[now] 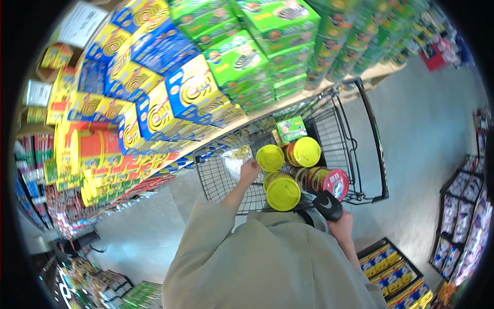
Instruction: Selecting various snack canisters and boxes from shelves and placing them into a shopping cart.
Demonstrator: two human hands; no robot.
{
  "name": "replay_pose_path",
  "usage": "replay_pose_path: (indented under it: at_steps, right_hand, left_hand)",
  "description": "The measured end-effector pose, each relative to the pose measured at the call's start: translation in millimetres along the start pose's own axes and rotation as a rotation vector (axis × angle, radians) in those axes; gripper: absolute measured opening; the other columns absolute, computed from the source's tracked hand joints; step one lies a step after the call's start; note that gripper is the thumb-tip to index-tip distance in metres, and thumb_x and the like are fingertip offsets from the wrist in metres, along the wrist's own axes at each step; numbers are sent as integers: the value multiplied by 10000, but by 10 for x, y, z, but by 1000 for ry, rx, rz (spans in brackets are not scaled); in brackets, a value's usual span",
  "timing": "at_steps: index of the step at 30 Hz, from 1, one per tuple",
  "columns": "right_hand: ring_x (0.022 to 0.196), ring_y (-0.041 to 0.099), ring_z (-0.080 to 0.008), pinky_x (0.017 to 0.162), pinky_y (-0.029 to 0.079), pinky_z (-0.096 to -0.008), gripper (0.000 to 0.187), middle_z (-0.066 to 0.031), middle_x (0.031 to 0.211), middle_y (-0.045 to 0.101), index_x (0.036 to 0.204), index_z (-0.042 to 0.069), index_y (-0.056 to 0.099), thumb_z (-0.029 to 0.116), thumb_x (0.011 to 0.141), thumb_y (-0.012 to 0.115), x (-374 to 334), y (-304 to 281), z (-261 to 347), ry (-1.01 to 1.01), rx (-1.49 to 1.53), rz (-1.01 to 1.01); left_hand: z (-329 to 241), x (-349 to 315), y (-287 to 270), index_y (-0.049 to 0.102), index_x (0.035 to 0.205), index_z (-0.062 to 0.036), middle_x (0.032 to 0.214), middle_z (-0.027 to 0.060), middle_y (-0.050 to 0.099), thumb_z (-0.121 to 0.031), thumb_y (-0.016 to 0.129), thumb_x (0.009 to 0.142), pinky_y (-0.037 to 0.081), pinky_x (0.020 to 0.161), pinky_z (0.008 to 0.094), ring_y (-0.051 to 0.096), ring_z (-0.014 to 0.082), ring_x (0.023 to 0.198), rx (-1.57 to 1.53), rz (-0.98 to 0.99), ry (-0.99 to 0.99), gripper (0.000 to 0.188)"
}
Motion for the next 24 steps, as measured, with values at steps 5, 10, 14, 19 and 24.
replay_pose_path:
  at_steps: [5, 10, 14, 19, 24]
  right_hand:
    - [786, 644, -415, 689, 526, -451, 397, -229, 796, 657, 970, 31, 642, 107, 590, 730, -28, 215, 244, -126, -49, 41]
    - [736, 643, -399, 654, 522, -454, 466, -207, 758, 650, 1016, 58, 635, 140, 573, 752, -71, 493, 395, -278, -46, 67]
    - [711, 636, -396, 627, 515, -448, 498, -187, 749, 651, 1021, 64, 626, 161, 558, 780, -158, 689, 477, -398, -37, 69]
    - [709, 632, -401, 621, 508, -454, 489, -193, 742, 646, 991, 64, 623, 195, 560, 814, -273, 890, 530, -453, -81, 114]
    - [737, 625, -417, 637, 500, -478, 422, -217, 752, 641, 943, 58, 627, 212, 593, 805, -337, 1042, 623, -362, -100, 126]
  left_hand:
    - [964, -725, -310, 632, 955, -31, 843, 200, 661, -148, 568, 822, 510, 714, 470, 642, 388, 796, 80, -231, 12, 188]
    - [1583, -1382, -313, 633, 849, -74, 707, 179, 635, -148, 574, 829, 496, 664, 502, 633, 368, 696, 185, -239, 116, 97]
    - [1749, -1516, -252, 657, 839, -90, 715, 157, 656, -212, 578, 792, 502, 691, 473, 653, 333, 713, 265, -32, 210, 153]
    - [1613, -1435, -310, 684, 907, -122, 856, 137, 692, -294, 533, 818, 465, 804, 466, 658, 315, 871, 361, 222, -5, 245]
    - [1565, -1485, -331, 694, 1009, -140, 986, 135, 697, -314, 476, 861, 418, 906, 420, 644, 291, 988, 408, 291, -95, 315]
Point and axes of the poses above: each hand's wrist, its own x-axis towards the middle knuckle, its own y-axis out of the palm, z = x × y, the point moved 2 cm from there along x, towards the middle knuckle
